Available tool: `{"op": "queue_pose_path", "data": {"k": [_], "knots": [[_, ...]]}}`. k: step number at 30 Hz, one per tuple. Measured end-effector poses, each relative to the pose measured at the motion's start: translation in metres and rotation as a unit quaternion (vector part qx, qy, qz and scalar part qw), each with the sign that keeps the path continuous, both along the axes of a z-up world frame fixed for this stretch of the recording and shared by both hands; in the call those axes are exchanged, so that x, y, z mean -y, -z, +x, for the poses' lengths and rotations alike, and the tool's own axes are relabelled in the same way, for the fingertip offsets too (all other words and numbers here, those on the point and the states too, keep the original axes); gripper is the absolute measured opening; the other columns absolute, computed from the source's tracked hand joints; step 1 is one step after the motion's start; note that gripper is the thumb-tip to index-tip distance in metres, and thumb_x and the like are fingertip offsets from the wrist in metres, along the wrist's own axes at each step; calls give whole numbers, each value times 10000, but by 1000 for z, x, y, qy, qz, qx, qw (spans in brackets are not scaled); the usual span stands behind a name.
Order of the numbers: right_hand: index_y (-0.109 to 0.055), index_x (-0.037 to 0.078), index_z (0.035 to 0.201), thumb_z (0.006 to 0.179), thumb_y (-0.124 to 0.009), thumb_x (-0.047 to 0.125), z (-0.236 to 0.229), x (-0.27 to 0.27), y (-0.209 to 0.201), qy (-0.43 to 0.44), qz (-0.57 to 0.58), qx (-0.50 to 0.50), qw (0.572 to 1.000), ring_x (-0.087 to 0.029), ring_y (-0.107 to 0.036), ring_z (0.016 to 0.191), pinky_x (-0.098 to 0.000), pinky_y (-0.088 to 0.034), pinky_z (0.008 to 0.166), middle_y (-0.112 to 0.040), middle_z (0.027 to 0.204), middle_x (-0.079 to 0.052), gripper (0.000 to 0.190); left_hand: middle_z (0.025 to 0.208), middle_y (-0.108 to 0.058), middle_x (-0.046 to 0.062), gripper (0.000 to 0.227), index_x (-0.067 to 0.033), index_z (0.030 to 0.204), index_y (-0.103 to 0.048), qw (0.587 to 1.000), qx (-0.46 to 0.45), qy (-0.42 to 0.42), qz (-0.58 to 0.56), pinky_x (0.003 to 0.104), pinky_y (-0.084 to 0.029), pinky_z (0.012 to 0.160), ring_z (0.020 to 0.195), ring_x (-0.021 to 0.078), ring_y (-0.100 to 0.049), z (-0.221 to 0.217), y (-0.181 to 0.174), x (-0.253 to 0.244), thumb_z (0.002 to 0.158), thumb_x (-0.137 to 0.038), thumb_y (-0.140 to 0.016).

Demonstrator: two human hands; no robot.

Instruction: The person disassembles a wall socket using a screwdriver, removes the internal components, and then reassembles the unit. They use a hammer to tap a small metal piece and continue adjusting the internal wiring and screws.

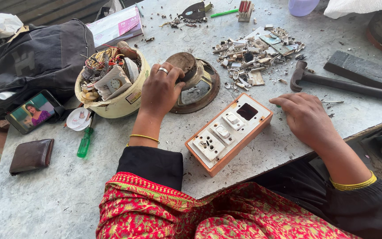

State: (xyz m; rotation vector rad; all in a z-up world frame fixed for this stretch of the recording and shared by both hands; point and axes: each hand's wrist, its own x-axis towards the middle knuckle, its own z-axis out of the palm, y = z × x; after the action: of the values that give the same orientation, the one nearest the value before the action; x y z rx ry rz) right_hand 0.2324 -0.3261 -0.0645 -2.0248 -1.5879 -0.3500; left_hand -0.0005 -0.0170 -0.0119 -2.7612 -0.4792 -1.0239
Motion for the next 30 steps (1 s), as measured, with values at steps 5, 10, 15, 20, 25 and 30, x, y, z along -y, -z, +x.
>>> {"op": "queue_pose_path", "data": {"k": [5, 10, 15, 20, 25, 30], "knots": [[-707, 125, 1274, 937, -543, 16, 0, 0, -1, -1, 0, -4, 1000, -303, -600, 1261, -460, -399, 1094, -707, 1266, -88, 390, 1058, -657, 52, 276, -145, 1030, -678, 1000, 2, 2, -8, 410, -547, 880, 1086, 300, -614, -5, -5, -3, 827, -237, -841], [-704, 124, 1272, 935, -552, 12, 0, 0, -1, -1, -1, 0, 1000, -301, -602, 1259, -459, -399, 1094, -708, 1268, -87, 386, 998, -709, 47, 136, -142, 980, -702, 999, 23, 22, -16, 397, -561, 850, 1008, 280, -666, -8, -10, -6, 887, -168, -797], [-709, 126, 1271, 933, -562, 15, -1, 0, -1, 2, -3, -8, 1000, -308, -601, 1248, -458, -401, 1088, -707, 1258, -92, 385, 950, -732, 47, 84, -132, 962, -713, 997, 61, 34, -23, 398, -559, 836, 944, 278, -688, -8, -9, -7, 910, -125, -779], [-710, 128, 1271, 925, -553, 10, 0, -1, -1, 1, -5, -7, 1000, -304, -601, 1251, -461, -399, 1090, -708, 1263, -89, 398, 949, -748, 51, 75, -125, 958, -728, 987, 116, 38, -100, 397, -549, 823, 910, 274, -704, -7, -7, -9, 906, -121, -782], [-710, 127, 1270, 934, -539, 11, 1, 0, 0, 1, -8, -6, 1000, -300, -602, 1252, -466, -396, 1091, -709, 1262, -87, 394, 980, -748, 57, 53, -96, 987, -719, 983, 159, 29, -84, 405, -544, 857, 917, 275, -709, 0, -3, -10, 944, -98, -749], [-710, 128, 1271, 934, -547, 10, 1, 0, 0, -3, -4, -4, 1000, -306, -601, 1254, -465, -396, 1096, -709, 1260, -89, 393, 1013, -731, 109, 77, -74, 1030, -723, 980, 194, 16, -52, 414, -530, 829, 921, 316, -687, -1, 1, -12, 967, -117, -715]]}}
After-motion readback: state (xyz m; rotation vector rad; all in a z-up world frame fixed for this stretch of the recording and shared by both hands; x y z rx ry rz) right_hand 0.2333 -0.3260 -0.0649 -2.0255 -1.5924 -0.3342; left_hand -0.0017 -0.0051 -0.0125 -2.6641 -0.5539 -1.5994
